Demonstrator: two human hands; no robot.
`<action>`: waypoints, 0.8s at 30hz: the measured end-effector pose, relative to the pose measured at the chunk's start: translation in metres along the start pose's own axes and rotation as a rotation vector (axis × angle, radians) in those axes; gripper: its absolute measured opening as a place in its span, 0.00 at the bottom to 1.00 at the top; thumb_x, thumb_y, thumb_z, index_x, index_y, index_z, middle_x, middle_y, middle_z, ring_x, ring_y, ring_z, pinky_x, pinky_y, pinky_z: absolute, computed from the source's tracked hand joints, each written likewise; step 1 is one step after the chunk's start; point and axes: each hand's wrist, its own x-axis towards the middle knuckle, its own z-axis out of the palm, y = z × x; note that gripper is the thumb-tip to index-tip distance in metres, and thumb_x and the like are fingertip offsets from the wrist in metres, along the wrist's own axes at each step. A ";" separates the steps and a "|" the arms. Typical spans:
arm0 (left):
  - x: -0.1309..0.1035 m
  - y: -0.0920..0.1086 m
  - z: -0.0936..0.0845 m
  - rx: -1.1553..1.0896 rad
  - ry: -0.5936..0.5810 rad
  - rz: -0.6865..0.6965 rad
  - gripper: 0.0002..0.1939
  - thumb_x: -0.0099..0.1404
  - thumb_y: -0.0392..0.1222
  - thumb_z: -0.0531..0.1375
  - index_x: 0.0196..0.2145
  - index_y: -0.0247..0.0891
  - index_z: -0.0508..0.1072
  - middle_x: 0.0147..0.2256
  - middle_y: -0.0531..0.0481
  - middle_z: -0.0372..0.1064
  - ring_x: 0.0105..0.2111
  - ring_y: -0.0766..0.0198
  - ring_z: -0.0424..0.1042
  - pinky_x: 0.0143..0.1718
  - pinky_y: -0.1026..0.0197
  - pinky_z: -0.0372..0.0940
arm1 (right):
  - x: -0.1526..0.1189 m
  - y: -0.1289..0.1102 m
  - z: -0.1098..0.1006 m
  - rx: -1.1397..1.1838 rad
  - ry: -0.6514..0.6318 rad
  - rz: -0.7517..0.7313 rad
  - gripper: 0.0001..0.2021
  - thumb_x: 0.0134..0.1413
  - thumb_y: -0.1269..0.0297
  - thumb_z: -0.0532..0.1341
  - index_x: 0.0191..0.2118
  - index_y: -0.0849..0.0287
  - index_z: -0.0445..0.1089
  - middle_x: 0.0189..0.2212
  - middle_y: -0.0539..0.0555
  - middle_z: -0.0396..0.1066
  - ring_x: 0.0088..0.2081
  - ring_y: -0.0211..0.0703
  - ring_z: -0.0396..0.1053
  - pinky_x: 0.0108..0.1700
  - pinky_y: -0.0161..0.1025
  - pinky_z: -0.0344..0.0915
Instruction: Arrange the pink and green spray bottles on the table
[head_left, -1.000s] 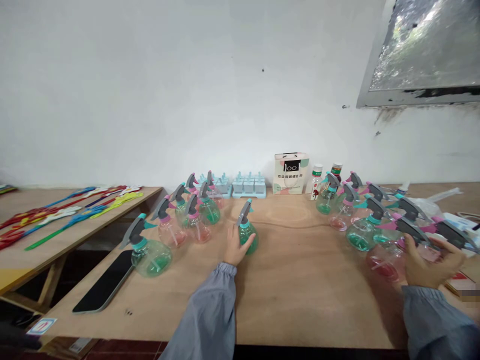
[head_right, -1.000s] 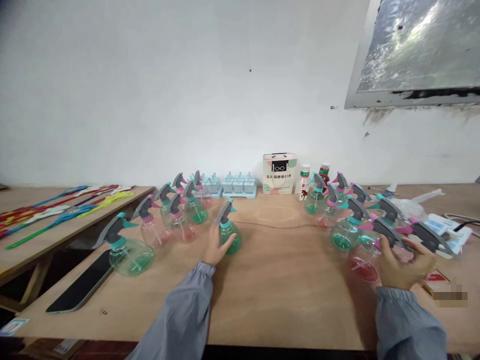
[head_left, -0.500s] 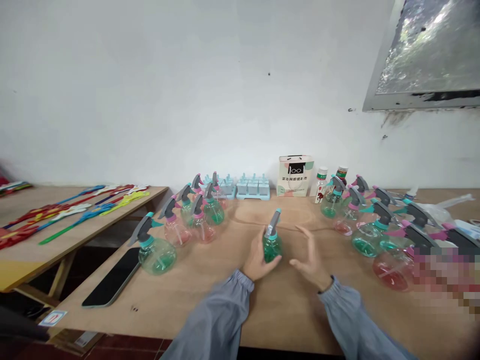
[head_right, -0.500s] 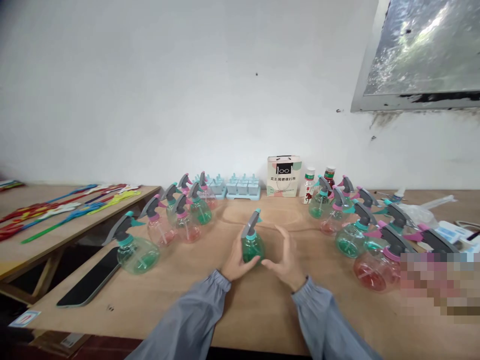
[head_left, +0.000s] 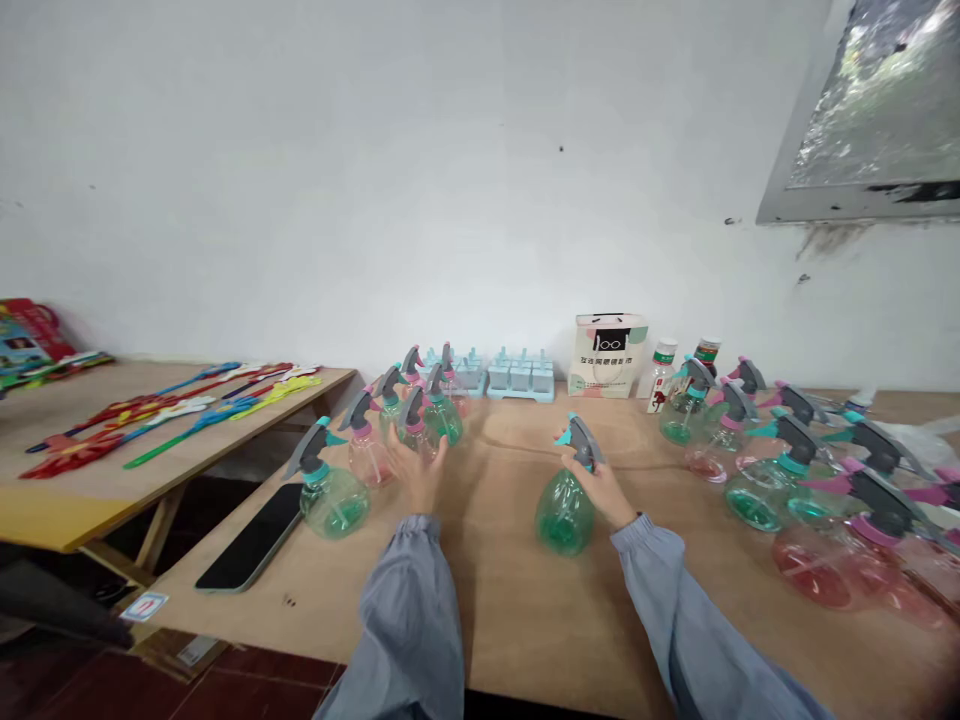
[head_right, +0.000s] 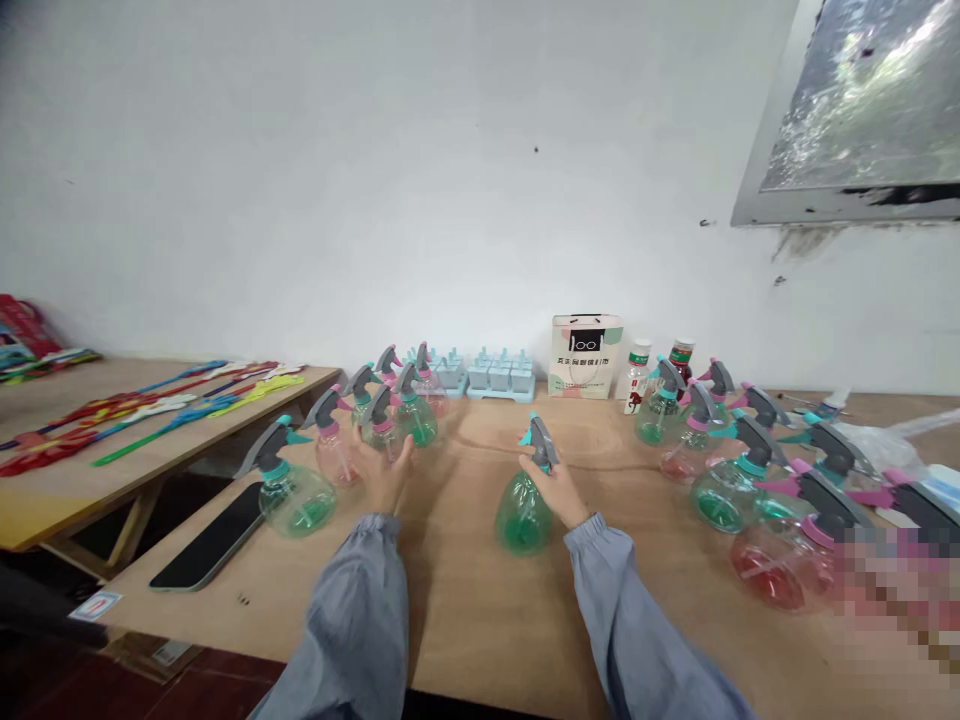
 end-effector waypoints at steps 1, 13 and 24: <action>0.005 -0.005 0.000 0.035 -0.005 -0.063 0.42 0.63 0.54 0.59 0.65 0.34 0.43 0.61 0.29 0.55 0.64 0.39 0.54 0.62 0.34 0.51 | 0.005 0.002 0.002 0.052 0.003 0.055 0.23 0.40 0.48 0.68 0.43 0.54 0.74 0.43 0.54 0.76 0.49 0.52 0.70 0.54 0.48 0.63; -0.039 0.024 0.034 0.134 -0.122 0.039 0.33 0.60 0.56 0.60 0.56 0.32 0.61 0.53 0.32 0.66 0.54 0.43 0.65 0.52 0.44 0.61 | 0.000 -0.003 0.014 0.326 -0.129 0.074 0.10 0.41 0.58 0.61 0.31 0.55 0.74 0.30 0.54 0.77 0.43 0.51 0.73 0.50 0.46 0.64; -0.054 0.037 0.046 0.042 -0.148 0.118 0.33 0.59 0.56 0.61 0.56 0.35 0.61 0.52 0.34 0.67 0.53 0.45 0.67 0.51 0.46 0.61 | -0.005 -0.009 0.009 0.381 -0.145 0.085 0.10 0.40 0.58 0.62 0.30 0.56 0.72 0.27 0.52 0.74 0.32 0.43 0.69 0.39 0.39 0.63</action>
